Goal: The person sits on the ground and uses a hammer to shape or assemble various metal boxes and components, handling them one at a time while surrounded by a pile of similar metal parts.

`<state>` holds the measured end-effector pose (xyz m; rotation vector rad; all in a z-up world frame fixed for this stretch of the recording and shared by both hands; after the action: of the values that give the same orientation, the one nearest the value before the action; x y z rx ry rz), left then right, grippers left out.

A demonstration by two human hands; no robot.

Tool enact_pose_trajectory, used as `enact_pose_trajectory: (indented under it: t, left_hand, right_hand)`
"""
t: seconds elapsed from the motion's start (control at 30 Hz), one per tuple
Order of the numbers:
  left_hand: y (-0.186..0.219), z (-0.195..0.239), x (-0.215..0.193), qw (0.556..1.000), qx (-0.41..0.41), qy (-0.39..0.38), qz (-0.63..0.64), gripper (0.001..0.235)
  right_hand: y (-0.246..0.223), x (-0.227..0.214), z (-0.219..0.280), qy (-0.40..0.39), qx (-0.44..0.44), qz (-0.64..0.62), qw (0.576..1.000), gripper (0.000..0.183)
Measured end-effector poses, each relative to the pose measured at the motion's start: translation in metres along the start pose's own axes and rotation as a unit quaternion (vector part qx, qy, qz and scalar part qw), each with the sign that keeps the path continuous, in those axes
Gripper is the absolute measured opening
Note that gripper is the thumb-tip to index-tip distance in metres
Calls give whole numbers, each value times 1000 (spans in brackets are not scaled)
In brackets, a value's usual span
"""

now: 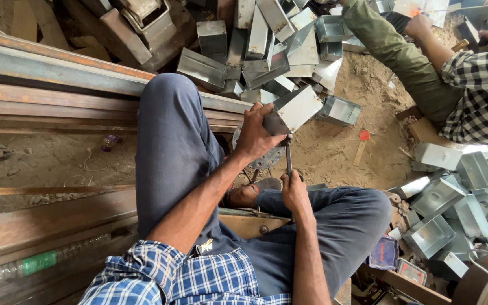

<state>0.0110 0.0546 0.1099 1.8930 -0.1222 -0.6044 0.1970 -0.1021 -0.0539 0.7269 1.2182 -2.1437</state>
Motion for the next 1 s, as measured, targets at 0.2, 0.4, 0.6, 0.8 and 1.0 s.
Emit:
enact_pose_trajectory:
  t: [0.2,0.4,0.6,0.8,1.0]
  left_hand:
    - [-7,0,4,998,-11,-14,63,36]
    - [-32,-5,20,990,-30,-6,141,49]
    - [-60,3,22,943,-169,30,284,48]
    - [-93,5,40,901,-142,38,407,29]
    - [-119,9,40,847,-186,112,486,34]
  right_hand:
    - [-4,0,1,-5,-5,-4,1000,30]
    - [-10,-2,3,-8,-2,-2,1000,32]
    - [-8,-2,4,-15,2,-4,1000,33]
    - [-6,0,3,-5,-1,16,1000,32]
    - [-13,-7,10,-15,42,16,999,29]
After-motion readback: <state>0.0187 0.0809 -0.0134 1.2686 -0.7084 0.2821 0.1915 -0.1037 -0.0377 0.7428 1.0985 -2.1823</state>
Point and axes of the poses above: each hand's wrist, its own z-axis away from the middle knuckle, its own x-axis out of the palm, y = z × x, the point moved 6 cm from there along -z, towards the middle knuckle, and after that the axes turned 14 degrees about -y, right-handed, at the moved point
